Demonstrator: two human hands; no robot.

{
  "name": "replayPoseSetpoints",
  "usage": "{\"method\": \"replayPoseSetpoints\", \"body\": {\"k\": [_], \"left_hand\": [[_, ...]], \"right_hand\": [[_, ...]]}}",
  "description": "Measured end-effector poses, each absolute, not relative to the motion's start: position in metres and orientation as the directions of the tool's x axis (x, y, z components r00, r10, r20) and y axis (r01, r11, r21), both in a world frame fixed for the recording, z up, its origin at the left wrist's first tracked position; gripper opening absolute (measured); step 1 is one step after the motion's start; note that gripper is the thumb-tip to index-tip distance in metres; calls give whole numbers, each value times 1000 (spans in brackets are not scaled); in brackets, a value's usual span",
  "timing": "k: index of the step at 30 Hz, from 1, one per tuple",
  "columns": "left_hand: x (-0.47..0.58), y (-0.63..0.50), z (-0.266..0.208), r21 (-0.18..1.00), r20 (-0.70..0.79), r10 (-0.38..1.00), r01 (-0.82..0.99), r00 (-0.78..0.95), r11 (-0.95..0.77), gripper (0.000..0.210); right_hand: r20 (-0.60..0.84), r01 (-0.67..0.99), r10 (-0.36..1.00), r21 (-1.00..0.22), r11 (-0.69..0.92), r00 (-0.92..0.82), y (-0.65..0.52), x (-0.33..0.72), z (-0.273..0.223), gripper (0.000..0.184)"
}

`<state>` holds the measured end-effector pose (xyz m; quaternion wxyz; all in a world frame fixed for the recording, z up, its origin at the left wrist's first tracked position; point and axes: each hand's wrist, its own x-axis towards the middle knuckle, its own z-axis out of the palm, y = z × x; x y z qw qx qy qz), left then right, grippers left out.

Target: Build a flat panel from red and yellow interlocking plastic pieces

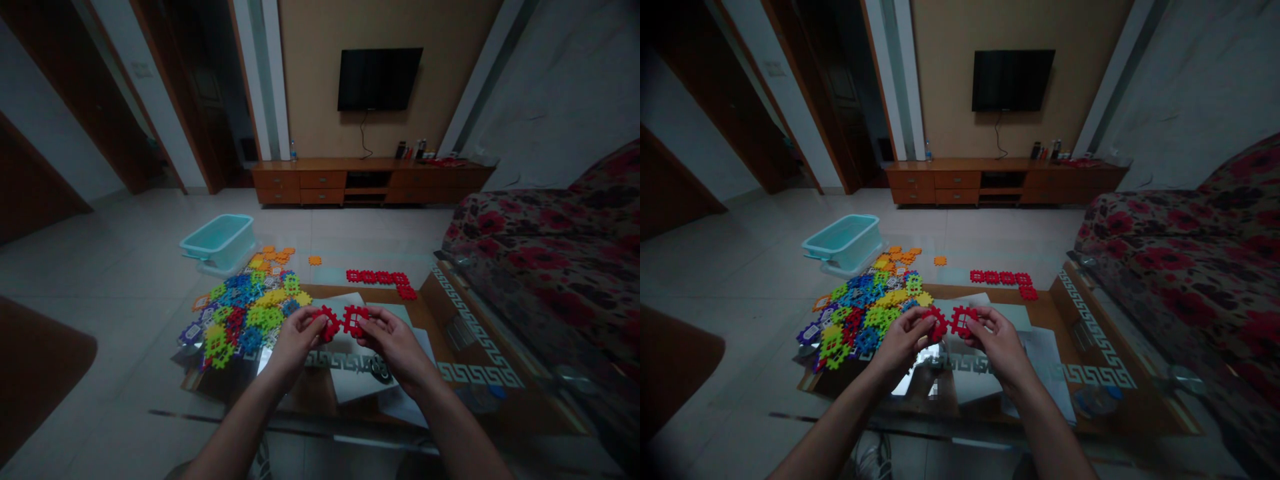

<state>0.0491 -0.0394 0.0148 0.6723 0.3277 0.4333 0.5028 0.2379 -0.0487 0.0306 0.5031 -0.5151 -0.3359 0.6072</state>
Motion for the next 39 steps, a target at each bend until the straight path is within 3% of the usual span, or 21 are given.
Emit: {"method": "replayPoseSetpoints", "body": {"k": [6,15,22,30,39], "left_hand": [[48,-36,7,890,-261,962,-365,84,273,45],[51,-46,17,818,-230,928,-458,294,348,30],[47,-51,20,747,-185,876,-516,445,419,29],[46,-52,24,786,-135,842,-461,522,412,33],[47,-51,15,815,-157,863,-430,481,388,45]], "right_hand": [[-329,-297,944,-904,-308,22,-50,236,32,43],[-271,-114,962,-957,-267,22,-50,237,28,51],[-205,-79,978,-976,-202,27,-49,240,26,48],[-182,-12,983,-983,-182,14,-50,241,29,44],[-77,2,993,-997,-77,-84,-48,240,24,36]]}}
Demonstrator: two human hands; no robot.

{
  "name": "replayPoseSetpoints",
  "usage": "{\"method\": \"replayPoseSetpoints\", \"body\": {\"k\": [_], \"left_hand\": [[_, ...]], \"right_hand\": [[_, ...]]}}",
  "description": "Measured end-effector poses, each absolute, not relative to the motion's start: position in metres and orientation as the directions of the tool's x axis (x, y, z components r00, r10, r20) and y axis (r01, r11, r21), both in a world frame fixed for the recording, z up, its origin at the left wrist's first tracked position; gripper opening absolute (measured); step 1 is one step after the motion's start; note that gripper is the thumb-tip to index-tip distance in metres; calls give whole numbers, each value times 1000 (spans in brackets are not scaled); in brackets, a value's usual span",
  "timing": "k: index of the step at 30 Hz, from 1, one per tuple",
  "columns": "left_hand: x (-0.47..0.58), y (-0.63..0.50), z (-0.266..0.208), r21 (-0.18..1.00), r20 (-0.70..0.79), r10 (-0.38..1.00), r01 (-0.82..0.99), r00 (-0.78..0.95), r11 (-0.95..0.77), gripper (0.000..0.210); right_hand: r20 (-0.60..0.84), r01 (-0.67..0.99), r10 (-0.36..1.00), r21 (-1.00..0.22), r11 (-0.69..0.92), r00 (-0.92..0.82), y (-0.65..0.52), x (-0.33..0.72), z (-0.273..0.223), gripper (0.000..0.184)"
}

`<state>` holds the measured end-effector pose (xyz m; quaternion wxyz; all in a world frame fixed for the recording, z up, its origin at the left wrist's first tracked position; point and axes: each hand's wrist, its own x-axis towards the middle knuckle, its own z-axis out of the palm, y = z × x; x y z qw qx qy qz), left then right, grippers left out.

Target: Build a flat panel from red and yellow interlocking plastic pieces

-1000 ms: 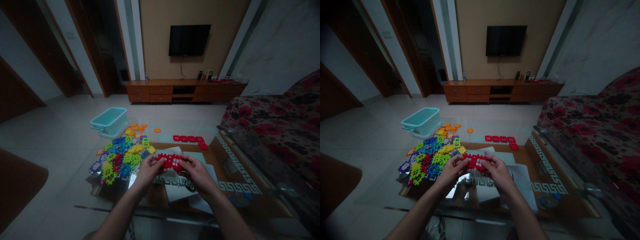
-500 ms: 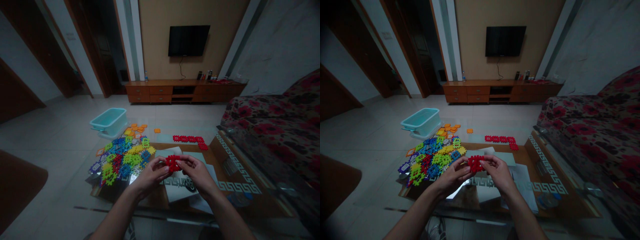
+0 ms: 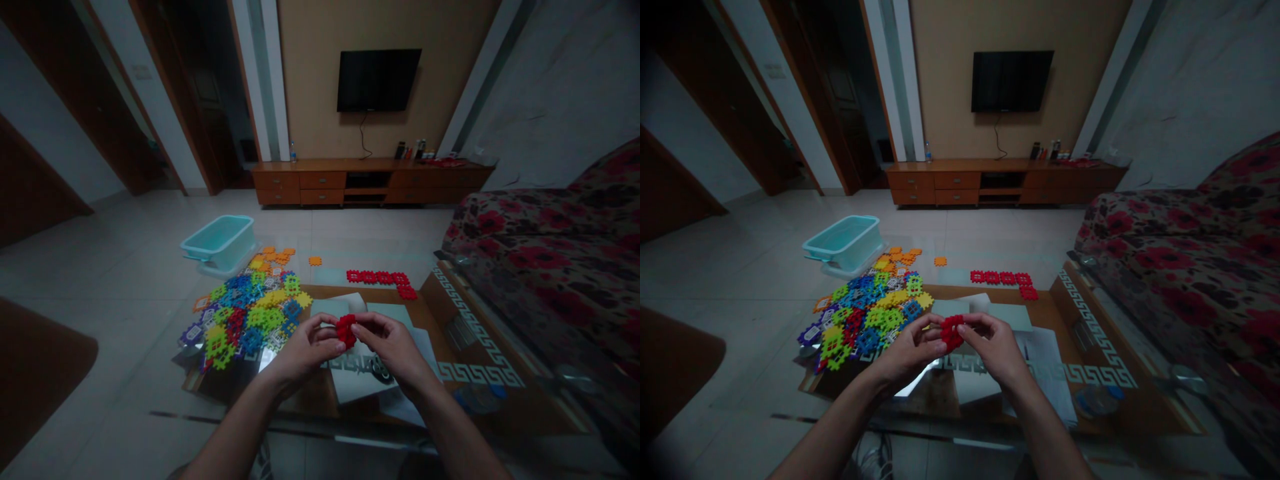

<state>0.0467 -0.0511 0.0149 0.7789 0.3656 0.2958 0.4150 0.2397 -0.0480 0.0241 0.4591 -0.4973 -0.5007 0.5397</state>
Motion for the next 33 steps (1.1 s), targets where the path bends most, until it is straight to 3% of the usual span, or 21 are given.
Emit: {"method": "replayPoseSetpoints", "body": {"k": [11,14,19,33], "left_hand": [[48,-50,20,809,-251,853,-386,457,444,54],[47,-48,17,785,-318,849,-385,421,485,53],[45,-46,14,778,-358,835,-361,417,514,51],[44,-50,24,776,-319,788,-333,526,536,36]], "right_hand": [[-21,214,995,-977,0,-96,-51,236,24,39],[91,285,985,-950,131,-149,-56,234,29,40],[246,335,922,-878,342,-298,-65,229,34,60],[239,370,922,-862,345,-305,-66,226,39,52]]}}
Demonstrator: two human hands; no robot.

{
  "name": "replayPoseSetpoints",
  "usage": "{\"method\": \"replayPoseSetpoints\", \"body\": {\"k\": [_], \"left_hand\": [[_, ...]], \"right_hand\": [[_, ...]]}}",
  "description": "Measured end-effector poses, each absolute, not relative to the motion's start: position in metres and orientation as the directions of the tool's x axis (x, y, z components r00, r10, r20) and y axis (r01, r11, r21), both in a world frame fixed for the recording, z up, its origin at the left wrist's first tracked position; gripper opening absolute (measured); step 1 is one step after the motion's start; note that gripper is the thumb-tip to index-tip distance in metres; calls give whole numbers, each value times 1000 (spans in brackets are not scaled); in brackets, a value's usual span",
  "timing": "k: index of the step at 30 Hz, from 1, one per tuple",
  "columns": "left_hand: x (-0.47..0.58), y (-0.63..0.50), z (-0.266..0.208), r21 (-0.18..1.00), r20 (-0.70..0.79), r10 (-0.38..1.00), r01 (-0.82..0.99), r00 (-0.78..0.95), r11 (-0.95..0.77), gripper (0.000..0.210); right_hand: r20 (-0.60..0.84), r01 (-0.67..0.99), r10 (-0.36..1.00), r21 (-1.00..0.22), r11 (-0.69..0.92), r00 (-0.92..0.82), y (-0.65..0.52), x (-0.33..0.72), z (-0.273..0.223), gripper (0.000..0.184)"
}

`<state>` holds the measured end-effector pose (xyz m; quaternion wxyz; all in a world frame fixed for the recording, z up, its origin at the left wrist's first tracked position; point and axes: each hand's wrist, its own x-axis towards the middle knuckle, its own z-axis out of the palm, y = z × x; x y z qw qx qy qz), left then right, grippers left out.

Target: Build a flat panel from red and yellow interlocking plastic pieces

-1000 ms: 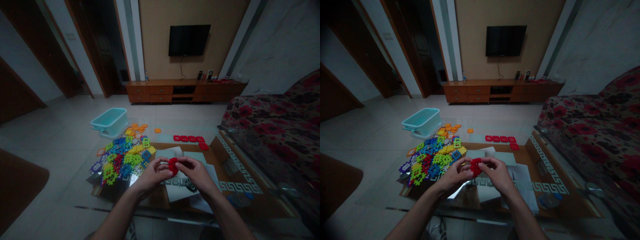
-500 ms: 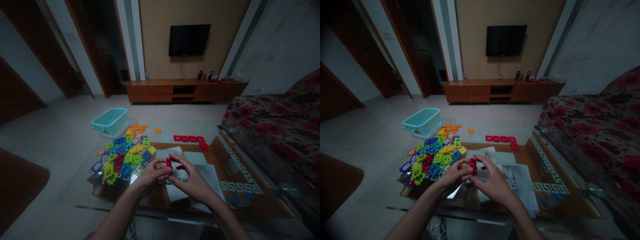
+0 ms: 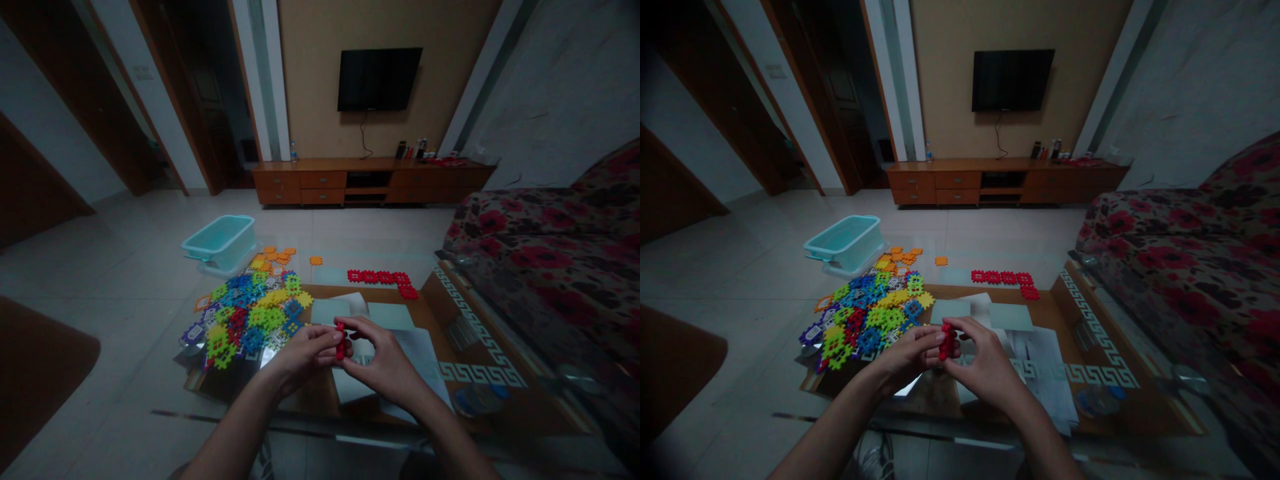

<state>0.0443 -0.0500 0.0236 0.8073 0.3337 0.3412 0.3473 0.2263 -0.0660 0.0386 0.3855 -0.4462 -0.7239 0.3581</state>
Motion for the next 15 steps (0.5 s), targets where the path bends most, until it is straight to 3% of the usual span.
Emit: {"method": "replayPoseSetpoints", "body": {"k": [15], "left_hand": [[43,-49,23,795,-345,777,-276,526,540,39]], "right_hand": [[247,388,907,-842,375,-341,-68,225,36,57]]}}
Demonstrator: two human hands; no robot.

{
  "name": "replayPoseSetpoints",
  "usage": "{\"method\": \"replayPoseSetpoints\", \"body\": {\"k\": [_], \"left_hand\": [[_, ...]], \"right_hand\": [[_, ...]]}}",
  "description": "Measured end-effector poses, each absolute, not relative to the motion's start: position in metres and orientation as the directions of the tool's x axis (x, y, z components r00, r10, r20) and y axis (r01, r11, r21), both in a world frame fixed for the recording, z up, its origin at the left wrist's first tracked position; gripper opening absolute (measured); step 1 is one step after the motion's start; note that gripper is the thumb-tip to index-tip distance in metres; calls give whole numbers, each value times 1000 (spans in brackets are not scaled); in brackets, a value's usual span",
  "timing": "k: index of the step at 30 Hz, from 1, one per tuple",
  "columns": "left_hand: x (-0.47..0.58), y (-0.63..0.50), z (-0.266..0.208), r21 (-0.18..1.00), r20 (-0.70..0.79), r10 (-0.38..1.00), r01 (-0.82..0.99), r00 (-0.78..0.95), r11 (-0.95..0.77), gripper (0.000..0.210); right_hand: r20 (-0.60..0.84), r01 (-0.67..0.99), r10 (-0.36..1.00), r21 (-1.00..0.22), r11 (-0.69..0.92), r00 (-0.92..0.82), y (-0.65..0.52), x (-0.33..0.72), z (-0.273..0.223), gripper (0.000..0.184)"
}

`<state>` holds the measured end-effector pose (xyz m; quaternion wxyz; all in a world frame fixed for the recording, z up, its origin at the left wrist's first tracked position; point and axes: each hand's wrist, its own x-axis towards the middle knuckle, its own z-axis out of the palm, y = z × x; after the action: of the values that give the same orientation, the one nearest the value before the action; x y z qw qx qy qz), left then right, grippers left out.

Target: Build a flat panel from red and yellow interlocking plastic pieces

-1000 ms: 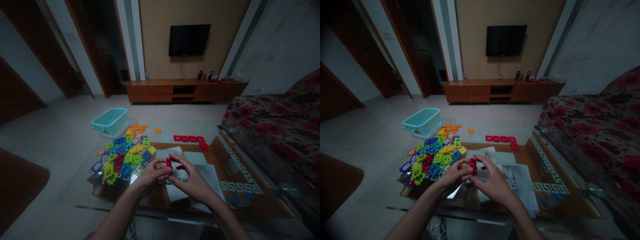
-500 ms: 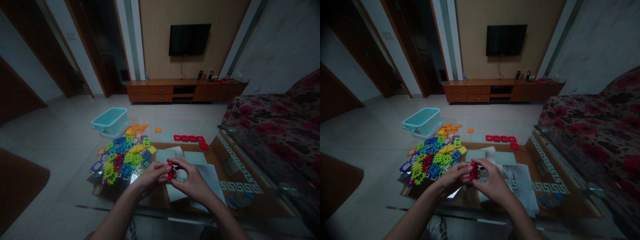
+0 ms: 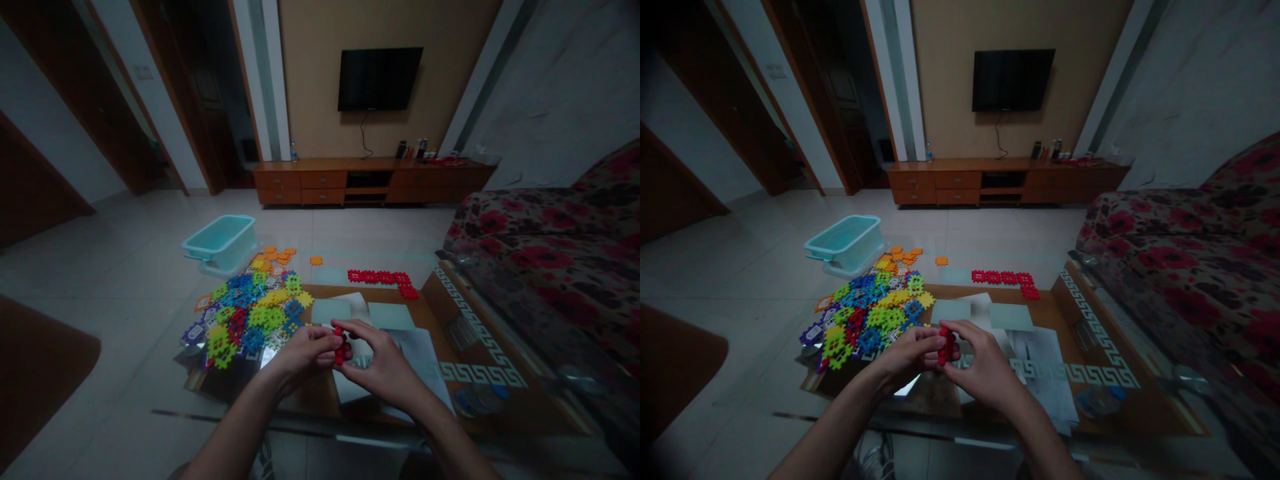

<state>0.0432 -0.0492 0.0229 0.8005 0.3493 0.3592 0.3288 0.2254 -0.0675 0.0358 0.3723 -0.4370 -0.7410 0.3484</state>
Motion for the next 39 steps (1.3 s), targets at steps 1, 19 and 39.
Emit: {"method": "replayPoseSetpoints", "body": {"k": [1,19,39], "left_hand": [[44,-49,23,796,-347,781,-276,519,538,40],[42,-48,21,784,-376,762,-259,527,565,40],[41,-47,19,770,-418,778,-271,468,577,38]], "right_hand": [[247,388,907,-842,376,-342,-68,225,35,58],[255,405,914,-834,373,-316,-69,223,42,45],[281,385,895,-827,409,-347,-69,224,37,51]]}}
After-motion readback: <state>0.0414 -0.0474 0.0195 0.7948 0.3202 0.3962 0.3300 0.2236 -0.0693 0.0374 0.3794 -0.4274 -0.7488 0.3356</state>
